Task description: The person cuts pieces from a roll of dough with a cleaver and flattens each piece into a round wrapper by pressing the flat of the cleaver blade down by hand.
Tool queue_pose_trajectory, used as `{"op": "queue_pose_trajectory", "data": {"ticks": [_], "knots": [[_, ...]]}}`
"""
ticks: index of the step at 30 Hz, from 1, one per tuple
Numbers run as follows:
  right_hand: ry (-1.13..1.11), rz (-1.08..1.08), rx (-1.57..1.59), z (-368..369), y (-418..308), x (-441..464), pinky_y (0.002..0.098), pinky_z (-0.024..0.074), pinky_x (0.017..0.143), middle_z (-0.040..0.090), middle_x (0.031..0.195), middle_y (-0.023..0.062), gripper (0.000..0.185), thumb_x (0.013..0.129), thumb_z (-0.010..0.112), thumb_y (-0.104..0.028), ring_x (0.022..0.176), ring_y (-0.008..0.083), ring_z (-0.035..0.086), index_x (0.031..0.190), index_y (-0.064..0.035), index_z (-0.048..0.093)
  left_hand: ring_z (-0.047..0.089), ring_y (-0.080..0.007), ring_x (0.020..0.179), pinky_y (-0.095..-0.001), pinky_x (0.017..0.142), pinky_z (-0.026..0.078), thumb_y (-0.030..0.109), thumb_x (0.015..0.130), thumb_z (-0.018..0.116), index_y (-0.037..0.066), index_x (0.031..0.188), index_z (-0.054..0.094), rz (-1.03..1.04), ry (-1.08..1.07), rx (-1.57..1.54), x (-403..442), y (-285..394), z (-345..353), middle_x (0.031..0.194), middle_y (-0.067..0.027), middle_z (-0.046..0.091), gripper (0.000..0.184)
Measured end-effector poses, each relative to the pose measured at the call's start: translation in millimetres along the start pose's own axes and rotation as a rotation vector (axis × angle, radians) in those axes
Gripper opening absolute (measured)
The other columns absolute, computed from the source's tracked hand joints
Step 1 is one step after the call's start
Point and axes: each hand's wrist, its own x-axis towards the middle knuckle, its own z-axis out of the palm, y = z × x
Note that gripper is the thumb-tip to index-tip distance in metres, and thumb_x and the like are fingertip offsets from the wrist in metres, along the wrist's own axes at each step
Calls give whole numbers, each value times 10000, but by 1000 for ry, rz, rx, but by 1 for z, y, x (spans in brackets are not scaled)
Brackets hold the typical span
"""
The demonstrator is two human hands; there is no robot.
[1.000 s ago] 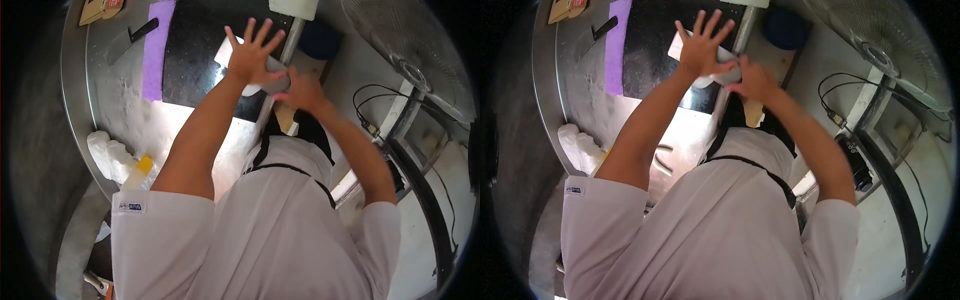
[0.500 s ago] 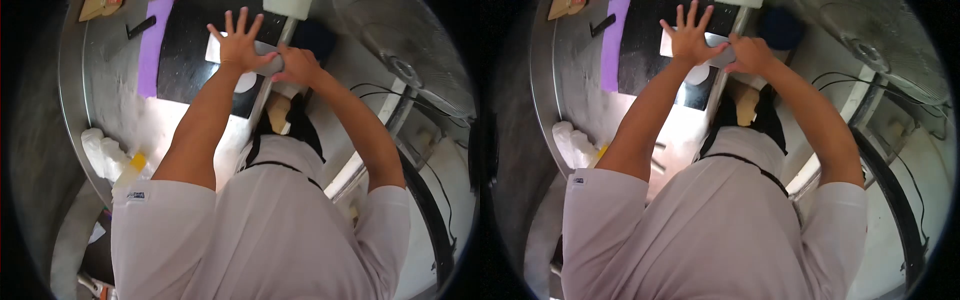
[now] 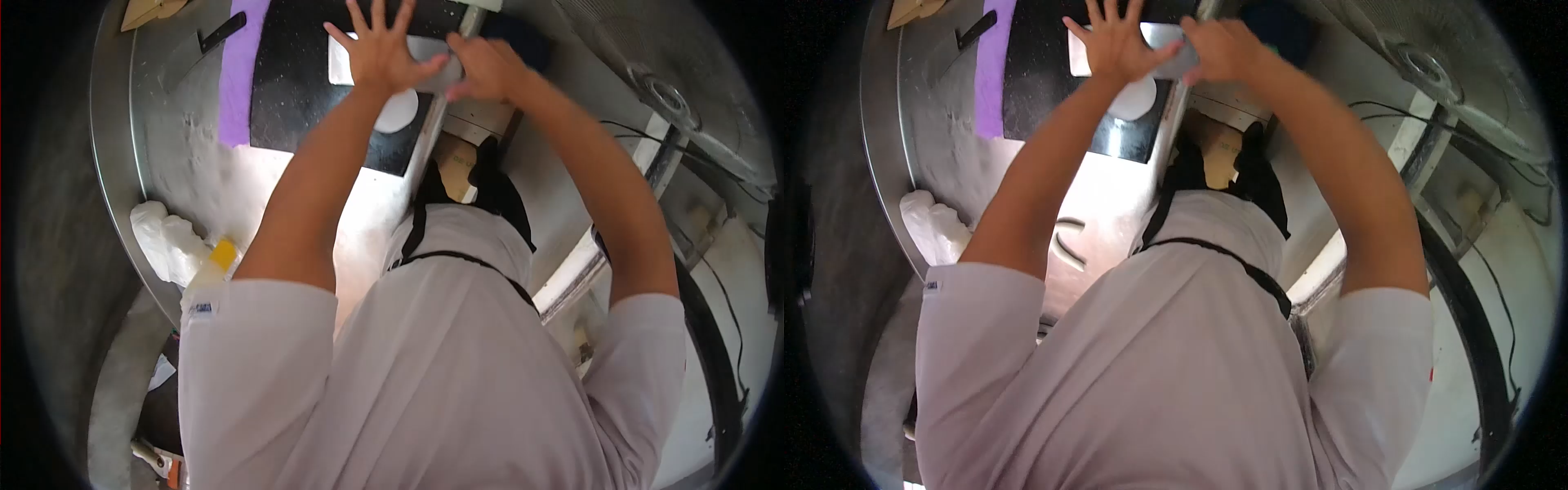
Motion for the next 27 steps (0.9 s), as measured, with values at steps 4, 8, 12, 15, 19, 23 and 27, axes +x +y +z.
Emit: {"op": "queue_pose_trajectory", "data": {"ticks": [4, 8, 12, 15, 19, 23, 27], "knots": [[-133, 4, 23, -3, -17, 1, 520, 559, 849, 713, 974, 259, 820, 665, 906, -504, 990, 463, 690, 1202, -20, 520, 108, -508, 1556, -790, 1157, 75, 770, 712, 676, 185, 1633, 311, -45, -157, 72, -8, 0, -16, 1712, -205, 164, 1151], [-117, 98, 107, 28, -15, -22, 523, 554, 830, 714, 955, 241, 851, 683, 854, -617, 1001, 462, 686, 1189, -20, 519, 71, -514, 1559, -796, 1154, 57, 779, 705, 665, 196, 1641, 296, 33, -316, 96, -6, 6, -15, 1719, -200, 138, 1163], [-18, -101, -73, 6, 19, 11, 536, 559, 823, 706, 968, 251, 960, 701, 732, -787, 1003, 458, 689, 1204, -4, 499, 112, -495, 1560, -769, 1178, 82, 796, 728, 646, 200, 1646, 274, 5, -160, 142, 10, 2, -4, 1722, -176, 150, 1157], [6, -32, -118, -5, 4, 13, 542, 561, 827, 705, 982, 258, 970, 694, 746, -782, 1003, 467, 688, 1216, -3, 498, 111, -524, 1549, -772, 1173, 100, 799, 728, 653, 177, 1634, 305, 46, -155, 91, 29, -2, -12, 1714, -201, 159, 1152], [-92, 98, 82, 32, -15, -25, 535, 553, 846, 710, 1007, 261, 926, 668, 806, -718, 1001, 465, 692, 1186, 4, 543, 58, -549, 1548, -818, 1134, 61, 821, 740, 618, 185, 1631, 327, 185, -229, 139, -6, -3, -2, 1713, -225, 136, 1132], [17, 91, 85, 16, 0, -12, 529, 546, 846, 714, 990, 247, 904, 658, 845, -649, 986, 453, 696, 1207, 3, 542, 110, -557, 1536, -831, 1120, 77, 798, 734, 635, 186, 1622, 342, 122, -135, 75, 18, -1, 0, 1704, -212, 185, 1118], [-84, 74, -17, -3, 8, 10, 516, 549, 855, 706, 1045, 243, 936, 680, 826, -660, 1018, 441, 690, 1250, 20, 527, 132, -541, 1538, -806, 1142, 97, 773, 750, 662, 176, 1612, 353, 112, -100, 88, 31, -4, -1, 1697, -216, 202, 1093]]}}
